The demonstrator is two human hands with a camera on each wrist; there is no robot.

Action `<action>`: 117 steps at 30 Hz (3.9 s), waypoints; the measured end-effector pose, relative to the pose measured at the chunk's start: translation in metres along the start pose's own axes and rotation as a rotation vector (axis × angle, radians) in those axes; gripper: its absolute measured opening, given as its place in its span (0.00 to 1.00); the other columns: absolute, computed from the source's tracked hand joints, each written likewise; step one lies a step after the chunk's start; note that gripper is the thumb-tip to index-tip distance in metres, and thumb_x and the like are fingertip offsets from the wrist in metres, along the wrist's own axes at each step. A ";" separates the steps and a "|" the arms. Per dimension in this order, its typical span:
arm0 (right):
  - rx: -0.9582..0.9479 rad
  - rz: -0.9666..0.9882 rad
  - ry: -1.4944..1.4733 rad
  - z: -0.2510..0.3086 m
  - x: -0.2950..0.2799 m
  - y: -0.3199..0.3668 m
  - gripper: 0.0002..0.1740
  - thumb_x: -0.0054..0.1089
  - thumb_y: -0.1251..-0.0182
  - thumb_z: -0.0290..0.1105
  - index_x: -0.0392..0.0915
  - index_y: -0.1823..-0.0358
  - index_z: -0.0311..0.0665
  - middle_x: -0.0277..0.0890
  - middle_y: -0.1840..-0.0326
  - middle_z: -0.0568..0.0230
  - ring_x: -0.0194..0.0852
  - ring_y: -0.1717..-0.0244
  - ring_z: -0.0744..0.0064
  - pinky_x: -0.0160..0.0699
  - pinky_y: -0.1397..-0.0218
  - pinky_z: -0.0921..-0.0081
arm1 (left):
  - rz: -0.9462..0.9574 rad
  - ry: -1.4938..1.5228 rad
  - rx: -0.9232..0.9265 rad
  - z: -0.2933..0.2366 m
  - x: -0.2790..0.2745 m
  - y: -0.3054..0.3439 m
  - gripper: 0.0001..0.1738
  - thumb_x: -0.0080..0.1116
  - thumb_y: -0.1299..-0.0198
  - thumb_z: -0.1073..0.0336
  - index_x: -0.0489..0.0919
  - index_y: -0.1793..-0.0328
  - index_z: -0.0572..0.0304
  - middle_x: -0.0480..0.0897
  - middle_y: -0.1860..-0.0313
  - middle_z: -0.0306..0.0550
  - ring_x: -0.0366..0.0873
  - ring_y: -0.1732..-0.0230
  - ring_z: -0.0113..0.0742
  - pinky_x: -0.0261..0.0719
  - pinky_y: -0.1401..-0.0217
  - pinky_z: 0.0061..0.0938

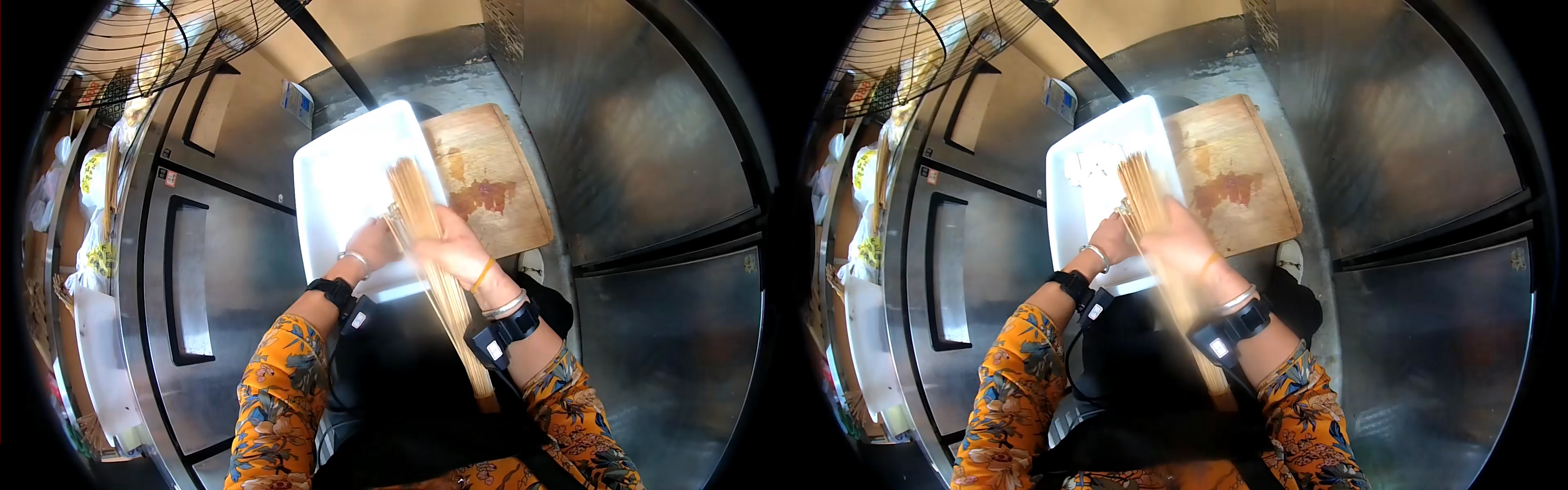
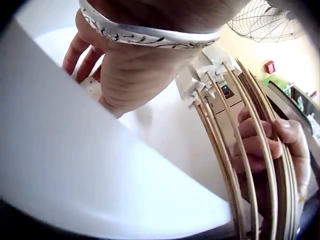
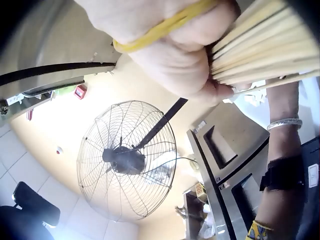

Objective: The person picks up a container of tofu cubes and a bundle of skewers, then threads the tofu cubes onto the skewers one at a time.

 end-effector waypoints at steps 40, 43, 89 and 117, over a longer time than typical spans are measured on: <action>0.034 0.108 0.097 0.024 0.019 0.008 0.28 0.64 0.47 0.24 0.66 0.43 0.30 0.72 0.53 0.62 0.71 0.54 0.75 0.73 0.50 0.77 | -0.338 1.876 -0.211 0.054 -0.072 0.041 0.15 0.53 0.34 0.62 0.73 0.47 0.64 0.80 0.60 0.45 0.81 0.58 0.34 0.84 0.55 0.22; 0.065 0.122 0.057 0.023 0.019 0.008 0.28 0.64 0.47 0.24 0.66 0.43 0.30 0.72 0.54 0.62 0.71 0.55 0.76 0.73 0.53 0.78 | -0.324 1.852 -0.202 0.049 -0.066 0.032 0.14 0.53 0.34 0.64 0.73 0.46 0.62 0.80 0.60 0.45 0.81 0.58 0.33 0.83 0.55 0.21; 0.113 0.142 0.022 0.009 0.017 0.007 0.25 0.61 0.47 0.22 0.69 0.44 0.31 0.75 0.57 0.63 0.74 0.60 0.77 0.76 0.58 0.79 | -0.475 1.323 -0.085 0.004 -0.054 0.038 0.17 0.57 0.37 0.69 0.75 0.43 0.62 0.82 0.63 0.41 0.78 0.72 0.22 0.80 0.67 0.15; 0.067 0.115 -0.029 0.007 0.009 0.000 0.29 0.64 0.46 0.23 0.67 0.41 0.29 0.74 0.50 0.61 0.72 0.52 0.76 0.73 0.50 0.79 | -0.215 1.953 -0.196 0.068 -0.040 0.028 0.22 0.53 0.36 0.70 0.68 0.35 0.57 0.78 0.49 0.46 0.78 0.52 0.37 0.81 0.49 0.24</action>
Point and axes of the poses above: each hand's wrist, its own y-axis away from the middle knuckle, its own x-axis out of the palm, z = x × y, the point moved 4 cm from there along -y, towards the middle knuckle
